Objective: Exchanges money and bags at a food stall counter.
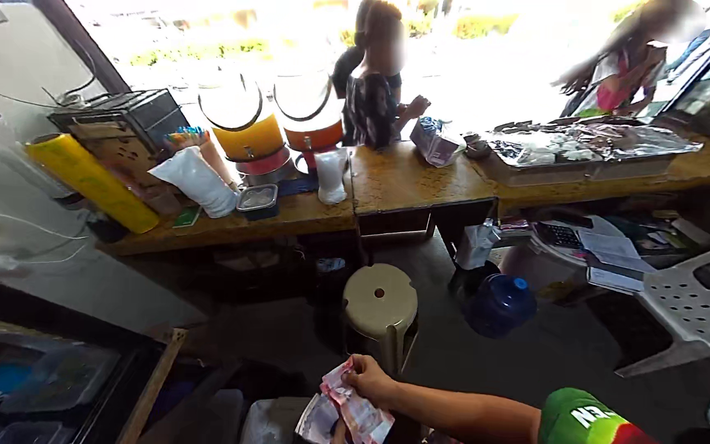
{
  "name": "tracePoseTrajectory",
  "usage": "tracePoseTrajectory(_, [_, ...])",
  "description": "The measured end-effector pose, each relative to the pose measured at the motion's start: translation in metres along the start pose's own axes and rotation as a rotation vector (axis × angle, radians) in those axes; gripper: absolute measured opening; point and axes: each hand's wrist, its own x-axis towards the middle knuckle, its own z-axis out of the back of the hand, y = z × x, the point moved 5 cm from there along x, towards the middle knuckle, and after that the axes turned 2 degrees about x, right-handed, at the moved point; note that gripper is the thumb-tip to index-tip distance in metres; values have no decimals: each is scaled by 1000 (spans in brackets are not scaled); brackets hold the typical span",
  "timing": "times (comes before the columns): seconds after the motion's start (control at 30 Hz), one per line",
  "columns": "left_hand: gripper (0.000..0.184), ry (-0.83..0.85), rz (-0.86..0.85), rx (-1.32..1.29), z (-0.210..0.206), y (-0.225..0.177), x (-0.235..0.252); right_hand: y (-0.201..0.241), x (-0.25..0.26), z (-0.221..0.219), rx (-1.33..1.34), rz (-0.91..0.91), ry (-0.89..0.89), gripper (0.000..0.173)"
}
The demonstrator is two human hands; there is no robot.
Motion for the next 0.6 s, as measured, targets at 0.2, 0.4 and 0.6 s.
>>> tracePoseTrajectory(0.2, [36,22,-37,75,-74,45,-17,-15,-69,110,218,-24,-279,16])
tracePoseTrajectory(0.4, [48,261,-169,266,-218,105,-88,-21,-165,264,323,164,-414,19])
tracePoseTrajectory(0.6, [42,631,51,304,-327,172,-170,-32,-280,396,353,348,-501,16])
